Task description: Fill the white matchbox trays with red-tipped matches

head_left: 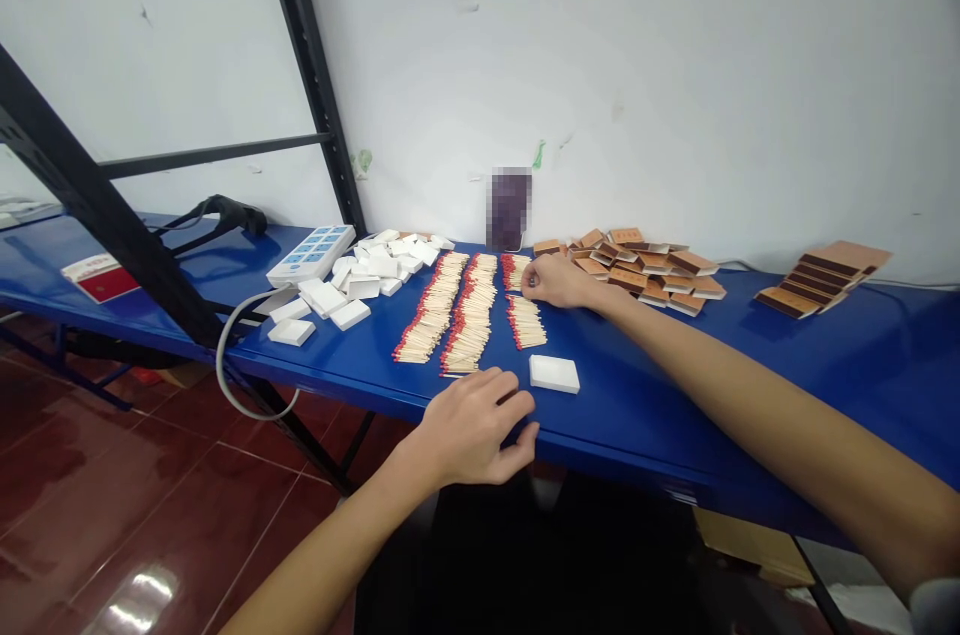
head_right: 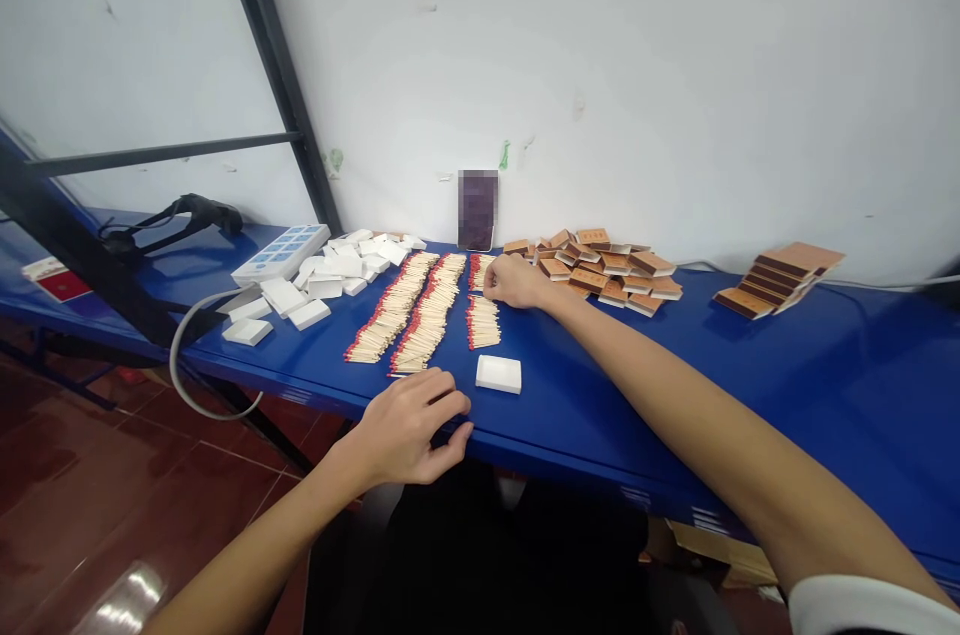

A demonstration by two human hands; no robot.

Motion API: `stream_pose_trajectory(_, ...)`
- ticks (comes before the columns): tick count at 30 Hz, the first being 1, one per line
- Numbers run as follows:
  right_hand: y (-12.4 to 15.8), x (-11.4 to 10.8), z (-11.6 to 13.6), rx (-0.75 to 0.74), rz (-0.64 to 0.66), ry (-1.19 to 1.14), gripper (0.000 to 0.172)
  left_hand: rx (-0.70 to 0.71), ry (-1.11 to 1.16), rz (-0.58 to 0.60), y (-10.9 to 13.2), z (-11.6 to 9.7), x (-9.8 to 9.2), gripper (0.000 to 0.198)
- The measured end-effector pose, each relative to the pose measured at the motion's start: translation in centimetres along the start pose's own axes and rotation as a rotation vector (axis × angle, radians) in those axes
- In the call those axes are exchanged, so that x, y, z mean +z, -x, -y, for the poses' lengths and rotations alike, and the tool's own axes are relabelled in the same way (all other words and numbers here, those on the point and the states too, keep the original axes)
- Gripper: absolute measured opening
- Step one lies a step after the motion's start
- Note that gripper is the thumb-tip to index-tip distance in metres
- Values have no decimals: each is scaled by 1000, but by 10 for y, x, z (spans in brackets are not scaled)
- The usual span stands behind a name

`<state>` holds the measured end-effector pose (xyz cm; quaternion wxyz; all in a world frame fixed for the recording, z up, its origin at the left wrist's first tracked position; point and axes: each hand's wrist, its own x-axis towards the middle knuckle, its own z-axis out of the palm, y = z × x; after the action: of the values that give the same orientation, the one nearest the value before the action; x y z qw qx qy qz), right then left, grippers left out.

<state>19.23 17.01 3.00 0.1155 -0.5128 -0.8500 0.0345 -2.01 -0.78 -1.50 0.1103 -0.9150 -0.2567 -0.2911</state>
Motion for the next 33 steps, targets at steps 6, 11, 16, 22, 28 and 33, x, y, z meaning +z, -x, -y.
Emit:
stream_pose_trajectory(6,0,0,-1,1,12,-10,13,7,4,-16,0,1,1,14)
stream_pose_trajectory(11,1,-3,-1,7,-5,-25,12,9,10,-25,0,0,1,13)
stream_pose_trajectory(16,2,-7,1,-21,41,-59,15,8,14,-24,0,1,1,14)
stream_pose_trajectory(22,2,-12,0,-39,48,-70,19,0,10,-15,2,0,2,14)
stream_pose_trajectory(28,1,-3,-2,-52,-17,-20,21,2,8,-15,2,1,3,13)
stream_pose_trajectory(33,2,1,-1,-36,-25,61,24,4,14,-12,2,1,3,14)
